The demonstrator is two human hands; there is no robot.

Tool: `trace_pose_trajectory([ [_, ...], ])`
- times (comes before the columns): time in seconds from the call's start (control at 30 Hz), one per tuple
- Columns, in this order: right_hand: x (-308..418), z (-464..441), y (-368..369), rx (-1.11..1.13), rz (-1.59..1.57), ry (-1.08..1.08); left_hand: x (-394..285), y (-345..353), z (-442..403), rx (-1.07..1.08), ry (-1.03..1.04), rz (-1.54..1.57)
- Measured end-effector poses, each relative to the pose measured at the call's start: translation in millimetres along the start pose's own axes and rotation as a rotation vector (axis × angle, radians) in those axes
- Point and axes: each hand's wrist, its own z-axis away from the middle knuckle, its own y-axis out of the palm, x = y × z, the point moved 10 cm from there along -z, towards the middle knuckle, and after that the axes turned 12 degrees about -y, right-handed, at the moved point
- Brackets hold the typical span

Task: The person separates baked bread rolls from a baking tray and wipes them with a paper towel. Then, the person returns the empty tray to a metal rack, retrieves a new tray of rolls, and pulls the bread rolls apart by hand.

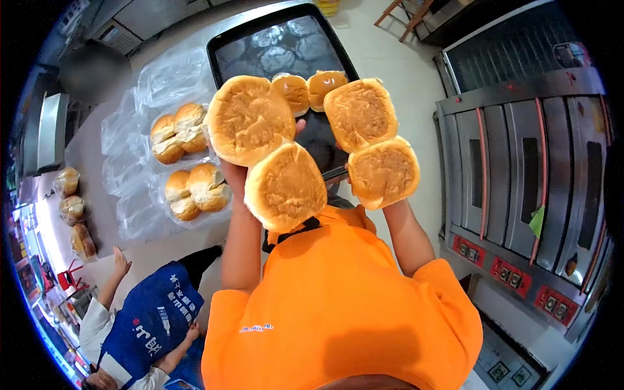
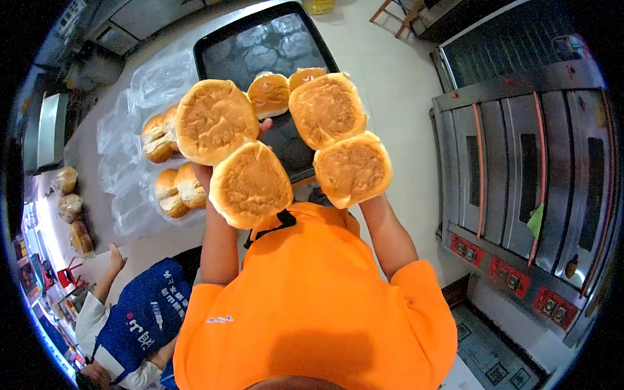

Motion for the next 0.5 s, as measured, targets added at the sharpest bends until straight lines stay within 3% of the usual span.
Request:
trace_pose_trajectory([
  [0.1, 21.2, 1.5, -31.9, -0.041, 0.135, -0.077, 20.3, 33.0, 2.3, 0.119, -0.055, 0.061],
  [0.13, 24.5, -0.6, -7.5, -0.039, 0.133, -0.073, 24.7, 42.2, 1.5, 0.128, -0.056, 0.052],
  [0.17, 20.5, 1.3, 34.3, 0.099, -0.001, 0.055, 26.0, 45.4, 0.5, 0.116, -0.038, 0.036],
  [0.2, 10.1, 6.7, 69.9, 0.24, -0.135, 0.184, 23.3, 43.6, 1.3, 0.092, -0.007, 0.015],
  [0.23, 6.2, 10.5, 54.1, 0.264, -0.131, 0.203, 17.1, 35.5, 1.5, 0.044, 0.034, -0.018],
  [0.4, -2.1, 14.9, 65.6, 0.261, -0.153, 0.229, -24.8, -32.7, 4.0, -0.401, 0.251, -0.319],
  [0.47, -2.5, 7.4, 58.9, 0.22, -0.135, 0.184, -35.9, -40.5, 3.6, -0.405, 0.277, -0.302],
  [0.5, -2.1, 2.6, 49.3, 0.183, -0.111, 0.159, -30.6, -33.6, 2.8, -0.292, 0.244, -0.186],
])
